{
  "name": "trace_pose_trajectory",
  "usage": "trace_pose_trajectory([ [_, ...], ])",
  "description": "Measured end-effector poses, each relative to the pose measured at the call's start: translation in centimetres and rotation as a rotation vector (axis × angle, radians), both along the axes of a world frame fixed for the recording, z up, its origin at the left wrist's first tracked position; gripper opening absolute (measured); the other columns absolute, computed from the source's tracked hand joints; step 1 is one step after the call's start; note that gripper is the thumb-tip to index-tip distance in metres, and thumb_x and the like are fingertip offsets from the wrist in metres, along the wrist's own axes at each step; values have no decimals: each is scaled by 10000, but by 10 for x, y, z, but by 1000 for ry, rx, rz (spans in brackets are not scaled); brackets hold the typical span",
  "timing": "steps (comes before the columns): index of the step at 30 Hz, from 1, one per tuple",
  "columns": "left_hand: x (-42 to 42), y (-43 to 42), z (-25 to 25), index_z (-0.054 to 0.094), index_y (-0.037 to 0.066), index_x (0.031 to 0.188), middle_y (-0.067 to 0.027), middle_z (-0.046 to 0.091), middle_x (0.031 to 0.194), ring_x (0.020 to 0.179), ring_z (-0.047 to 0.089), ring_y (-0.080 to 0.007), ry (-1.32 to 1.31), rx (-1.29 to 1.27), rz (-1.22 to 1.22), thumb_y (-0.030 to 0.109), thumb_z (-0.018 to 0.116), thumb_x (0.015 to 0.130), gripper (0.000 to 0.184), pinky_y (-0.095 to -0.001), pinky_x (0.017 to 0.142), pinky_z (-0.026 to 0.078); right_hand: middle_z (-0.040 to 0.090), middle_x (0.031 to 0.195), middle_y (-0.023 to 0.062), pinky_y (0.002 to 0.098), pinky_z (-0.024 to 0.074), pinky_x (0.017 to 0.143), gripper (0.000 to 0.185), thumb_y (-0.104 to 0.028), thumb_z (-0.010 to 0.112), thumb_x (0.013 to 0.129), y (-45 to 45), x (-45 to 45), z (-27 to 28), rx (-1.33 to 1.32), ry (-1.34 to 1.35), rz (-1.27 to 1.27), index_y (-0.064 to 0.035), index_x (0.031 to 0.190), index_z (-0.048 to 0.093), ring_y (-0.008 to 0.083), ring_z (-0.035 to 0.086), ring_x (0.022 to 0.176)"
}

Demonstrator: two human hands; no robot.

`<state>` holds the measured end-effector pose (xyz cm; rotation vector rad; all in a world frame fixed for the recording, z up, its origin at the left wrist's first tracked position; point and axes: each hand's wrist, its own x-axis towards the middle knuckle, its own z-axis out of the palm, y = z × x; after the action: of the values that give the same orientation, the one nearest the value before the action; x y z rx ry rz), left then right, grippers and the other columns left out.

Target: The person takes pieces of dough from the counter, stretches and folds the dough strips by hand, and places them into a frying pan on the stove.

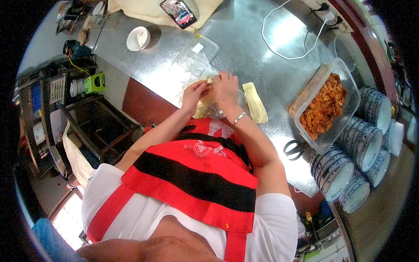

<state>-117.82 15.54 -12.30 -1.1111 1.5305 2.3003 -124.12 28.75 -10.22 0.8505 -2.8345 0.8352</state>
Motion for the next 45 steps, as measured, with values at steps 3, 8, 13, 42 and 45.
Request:
trace_pose_trajectory([
  [3,-10,0,3,614,-8,1115,-81,644,1015,855,632,-159,57,-127,-190,95,571,916,229,-266,746,521,537,895,89,388,391,757,157,-104,648,737,5,2,3,-69,-31,-63,-79,890,621,264,534,893],
  [8,-33,-23,34,644,61,1052,-137,603,883,734,607,-265,406,-968,-422,76,606,843,213,-340,684,481,541,917,106,406,401,778,204,-80,645,748,27,12,11,-148,-55,-57,-76,947,597,292,538,893],
  [13,-70,-99,-5,621,36,1019,-145,614,909,810,609,-319,513,-1576,-257,188,687,793,280,-411,734,489,552,966,141,423,424,761,210,-54,619,775,64,35,15,-196,-126,-55,-55,982,589,335,542,900],
  [42,40,-62,76,555,55,957,-110,595,1047,957,585,-311,997,-1274,-895,83,694,728,269,-386,794,483,635,957,141,311,500,695,339,-233,610,870,41,33,18,-895,-948,-474,-10,1123,578,199,633,787],
  [45,54,-55,73,551,58,979,-106,581,1086,1008,564,-308,883,-1204,-1021,101,689,731,287,-390,844,461,644,900,106,292,498,667,350,-189,624,850,37,30,-20,-693,-875,-418,-7,1143,565,171,635,766],
])
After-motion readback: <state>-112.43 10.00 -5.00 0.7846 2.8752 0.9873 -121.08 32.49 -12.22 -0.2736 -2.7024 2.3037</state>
